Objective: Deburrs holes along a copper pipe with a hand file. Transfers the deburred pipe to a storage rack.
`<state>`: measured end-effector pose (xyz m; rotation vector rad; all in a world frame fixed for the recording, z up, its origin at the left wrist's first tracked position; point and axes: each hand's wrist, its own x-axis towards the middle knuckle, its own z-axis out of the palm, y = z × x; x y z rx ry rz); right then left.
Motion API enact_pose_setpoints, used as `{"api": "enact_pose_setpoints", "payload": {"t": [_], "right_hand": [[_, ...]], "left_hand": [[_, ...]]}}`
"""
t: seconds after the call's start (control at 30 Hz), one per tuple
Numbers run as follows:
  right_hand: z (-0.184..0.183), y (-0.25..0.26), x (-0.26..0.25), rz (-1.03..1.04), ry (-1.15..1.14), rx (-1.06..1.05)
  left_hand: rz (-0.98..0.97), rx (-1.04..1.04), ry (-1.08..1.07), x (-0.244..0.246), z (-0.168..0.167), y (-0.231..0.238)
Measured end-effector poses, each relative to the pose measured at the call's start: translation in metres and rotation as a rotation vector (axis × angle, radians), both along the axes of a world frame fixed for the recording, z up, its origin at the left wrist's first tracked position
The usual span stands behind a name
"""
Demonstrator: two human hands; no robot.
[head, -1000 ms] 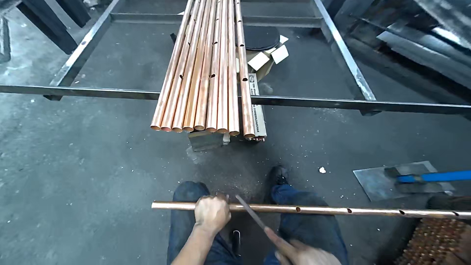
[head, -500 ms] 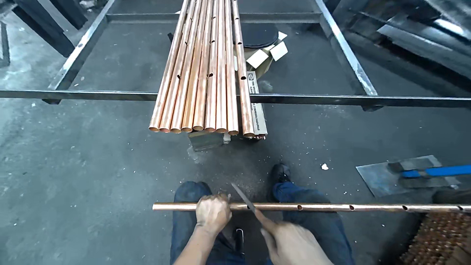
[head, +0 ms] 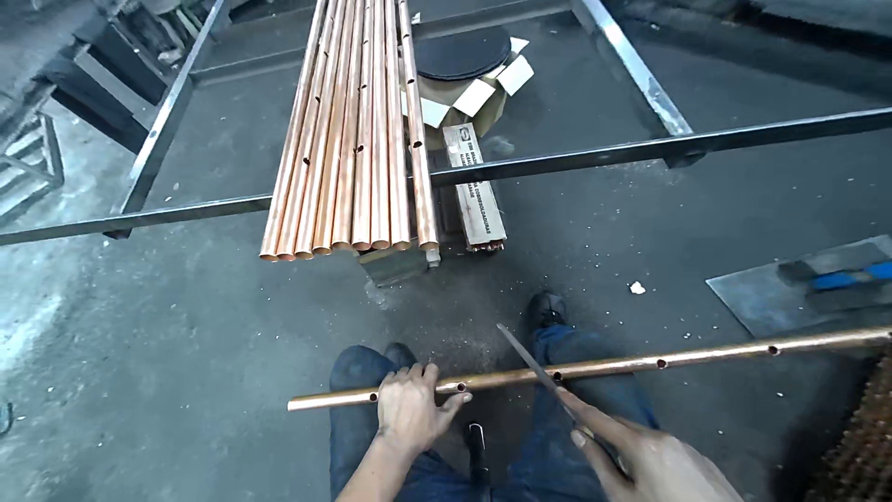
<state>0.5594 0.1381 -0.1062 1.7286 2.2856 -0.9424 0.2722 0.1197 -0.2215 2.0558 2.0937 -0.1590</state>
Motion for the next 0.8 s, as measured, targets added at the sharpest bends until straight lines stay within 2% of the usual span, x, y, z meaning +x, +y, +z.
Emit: {"api": "enact_pose_setpoints", "payload": {"t": [0.2, 0.37, 0.43, 0.6, 0.7, 0.8], "right_hand": [[-0.001, 0.003, -0.003, 0.007, 0.022, 0.138], [-0.007, 0.003, 0.002, 0.024, 0.021, 0.164], [-0.009, 0.0, 0.001, 0.049, 0.029, 0.143], [-0.015, -0.011, -0.015, 0.132, 0.012, 0.178], [-0.012, -0.02, -0.023, 0.181, -0.03, 0.187], [-0.002, -0.033, -0.025, 0.235, -0.051, 0.131]], "left_hand": [[-0.04, 0.194, 0.027, 0.0, -0.011, -0.006], [-0.054, 0.173, 0.026, 0.001, -0.011, -0.004], [-0.045, 0.053, -0.001, 0.001, -0.004, 0.002], [-0.031, -0.44, -0.089, -0.004, 0.029, 0.035], [-0.034, -0.563, -0.082, -0.006, 0.032, 0.049], [0.049, -0.679, -0.074, -0.004, 0.033, 0.062]]}}
